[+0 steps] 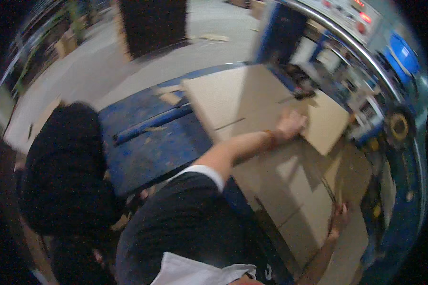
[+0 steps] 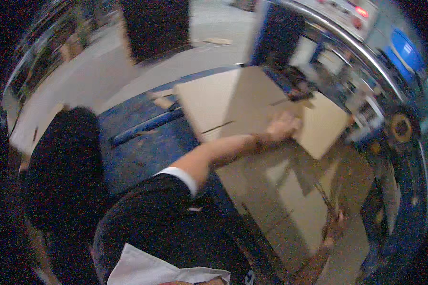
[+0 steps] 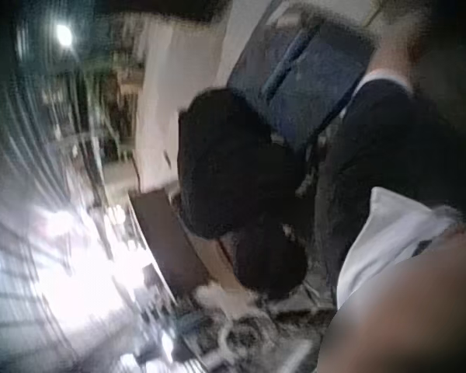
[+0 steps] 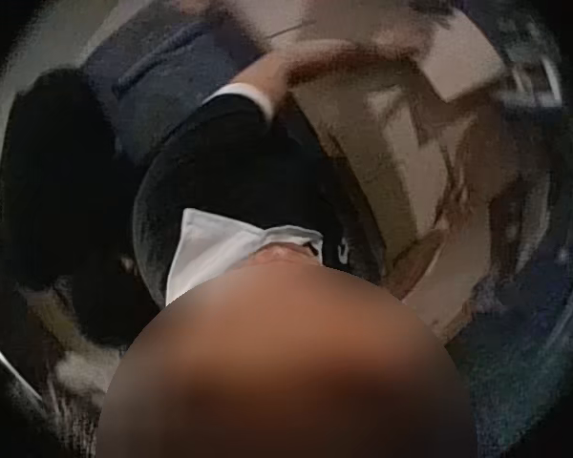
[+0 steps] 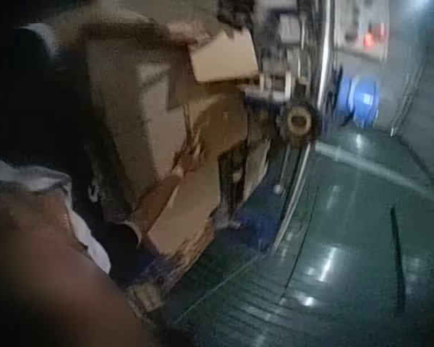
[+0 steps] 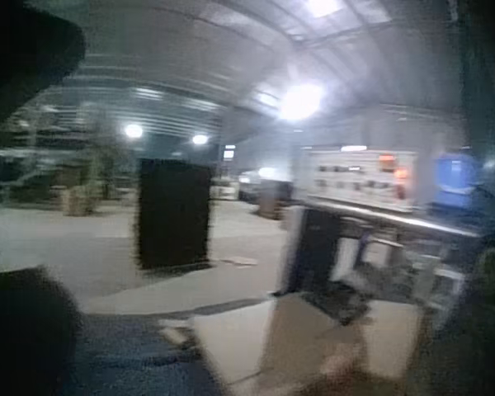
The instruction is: The person repeatedly folds pre-scored cardboard sheets into box shapes on a workbench, aligning flaps and creasing folds. The person then stacks the finished boxes and moves a stack to another location.
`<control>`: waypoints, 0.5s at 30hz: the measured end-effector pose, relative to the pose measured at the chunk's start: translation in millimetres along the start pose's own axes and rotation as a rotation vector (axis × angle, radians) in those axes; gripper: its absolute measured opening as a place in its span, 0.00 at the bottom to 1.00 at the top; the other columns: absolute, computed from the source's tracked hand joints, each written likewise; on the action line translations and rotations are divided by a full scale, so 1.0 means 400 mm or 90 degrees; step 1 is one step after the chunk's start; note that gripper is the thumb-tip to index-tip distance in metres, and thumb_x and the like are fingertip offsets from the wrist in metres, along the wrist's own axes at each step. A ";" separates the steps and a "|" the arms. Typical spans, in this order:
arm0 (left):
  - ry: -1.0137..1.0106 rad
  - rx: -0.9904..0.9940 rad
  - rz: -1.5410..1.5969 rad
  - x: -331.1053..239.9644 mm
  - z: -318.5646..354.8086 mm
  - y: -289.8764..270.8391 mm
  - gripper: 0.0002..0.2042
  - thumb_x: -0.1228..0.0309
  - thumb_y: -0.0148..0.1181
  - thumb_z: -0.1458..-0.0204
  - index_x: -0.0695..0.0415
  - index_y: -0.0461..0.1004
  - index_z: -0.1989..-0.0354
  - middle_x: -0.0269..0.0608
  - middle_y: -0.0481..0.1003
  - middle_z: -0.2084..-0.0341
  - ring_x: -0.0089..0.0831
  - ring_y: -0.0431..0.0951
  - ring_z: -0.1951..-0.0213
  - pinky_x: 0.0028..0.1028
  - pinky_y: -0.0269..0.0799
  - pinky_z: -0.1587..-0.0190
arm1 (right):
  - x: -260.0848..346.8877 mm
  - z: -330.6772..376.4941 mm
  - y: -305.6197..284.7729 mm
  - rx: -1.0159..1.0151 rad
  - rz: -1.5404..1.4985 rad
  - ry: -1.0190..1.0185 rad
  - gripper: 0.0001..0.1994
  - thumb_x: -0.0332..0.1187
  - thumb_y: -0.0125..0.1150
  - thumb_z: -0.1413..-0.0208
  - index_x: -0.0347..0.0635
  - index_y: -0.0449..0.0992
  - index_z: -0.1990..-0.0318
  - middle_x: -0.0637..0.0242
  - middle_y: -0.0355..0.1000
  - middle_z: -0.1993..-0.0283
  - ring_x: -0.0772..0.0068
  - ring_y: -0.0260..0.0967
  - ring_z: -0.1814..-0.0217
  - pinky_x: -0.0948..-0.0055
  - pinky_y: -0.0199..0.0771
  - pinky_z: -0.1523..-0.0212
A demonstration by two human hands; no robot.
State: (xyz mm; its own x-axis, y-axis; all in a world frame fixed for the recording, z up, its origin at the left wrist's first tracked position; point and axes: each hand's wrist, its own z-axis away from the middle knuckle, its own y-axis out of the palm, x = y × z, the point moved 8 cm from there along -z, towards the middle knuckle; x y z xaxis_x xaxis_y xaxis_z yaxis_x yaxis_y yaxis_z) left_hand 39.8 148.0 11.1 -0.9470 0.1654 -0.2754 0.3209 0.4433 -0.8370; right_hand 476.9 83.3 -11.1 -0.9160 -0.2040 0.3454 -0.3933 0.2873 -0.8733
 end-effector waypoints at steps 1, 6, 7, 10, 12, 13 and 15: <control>-0.008 -0.078 -0.047 -0.020 0.021 -0.031 0.21 0.67 0.47 0.49 0.57 0.59 0.46 0.53 0.61 0.48 0.47 0.56 0.41 0.54 0.47 0.43 | -0.021 -0.019 0.016 -0.006 0.015 0.000 0.18 0.40 0.52 0.45 0.47 0.69 0.48 0.55 0.62 0.43 0.53 0.55 0.39 0.59 0.56 0.42; -0.203 -0.049 -0.056 0.057 0.127 -0.156 0.37 0.60 0.53 0.53 0.62 0.44 0.37 0.61 0.48 0.39 0.55 0.44 0.37 0.57 0.39 0.40 | -0.022 -0.076 0.042 -0.100 0.333 -0.122 0.18 0.40 0.51 0.44 0.42 0.69 0.49 0.54 0.64 0.45 0.50 0.62 0.46 0.58 0.61 0.45; -0.256 -0.054 -0.049 0.102 0.157 -0.197 0.39 0.59 0.54 0.54 0.63 0.43 0.37 0.62 0.47 0.39 0.56 0.44 0.37 0.58 0.38 0.40 | -0.037 -0.074 0.037 -0.087 0.320 -0.063 0.18 0.41 0.51 0.44 0.41 0.69 0.49 0.54 0.65 0.46 0.50 0.64 0.48 0.57 0.62 0.46; -0.518 -0.140 -0.004 0.273 0.335 -0.308 0.42 0.55 0.55 0.56 0.67 0.43 0.38 0.63 0.45 0.39 0.58 0.40 0.36 0.57 0.34 0.39 | -0.155 0.020 0.039 -0.113 -0.497 0.365 0.18 0.46 0.49 0.44 0.47 0.71 0.52 0.63 0.65 0.50 0.62 0.60 0.48 0.65 0.58 0.46; -0.665 -0.209 0.010 0.372 0.462 -0.363 0.44 0.52 0.55 0.56 0.68 0.43 0.38 0.65 0.41 0.38 0.59 0.38 0.36 0.55 0.31 0.38 | -0.149 0.139 0.079 -0.068 -0.780 0.555 0.17 0.47 0.49 0.43 0.48 0.71 0.53 0.66 0.65 0.51 0.66 0.60 0.48 0.67 0.58 0.46; -0.672 -0.188 0.030 0.391 0.485 -0.363 0.43 0.52 0.55 0.56 0.68 0.43 0.38 0.66 0.41 0.38 0.60 0.38 0.36 0.54 0.31 0.38 | -0.127 0.155 0.080 -0.053 -0.750 0.531 0.18 0.47 0.49 0.44 0.47 0.71 0.53 0.66 0.65 0.51 0.66 0.60 0.48 0.66 0.58 0.46; -0.697 -0.141 0.061 0.410 0.520 -0.358 0.43 0.51 0.54 0.56 0.68 0.43 0.38 0.68 0.39 0.39 0.62 0.37 0.37 0.53 0.31 0.38 | -0.091 0.182 0.073 -0.038 -0.683 0.475 0.18 0.46 0.50 0.44 0.46 0.70 0.52 0.65 0.65 0.50 0.66 0.60 0.48 0.66 0.59 0.46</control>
State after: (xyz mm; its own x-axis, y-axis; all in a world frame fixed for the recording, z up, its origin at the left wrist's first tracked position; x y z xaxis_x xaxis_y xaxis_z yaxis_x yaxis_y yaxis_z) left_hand -165.1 -71.4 -12.4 -0.3866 -0.6087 -0.6928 0.2854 0.6354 -0.7175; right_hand 504.4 30.9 -74.2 0.0388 0.2036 0.9783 -0.9354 0.3517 -0.0361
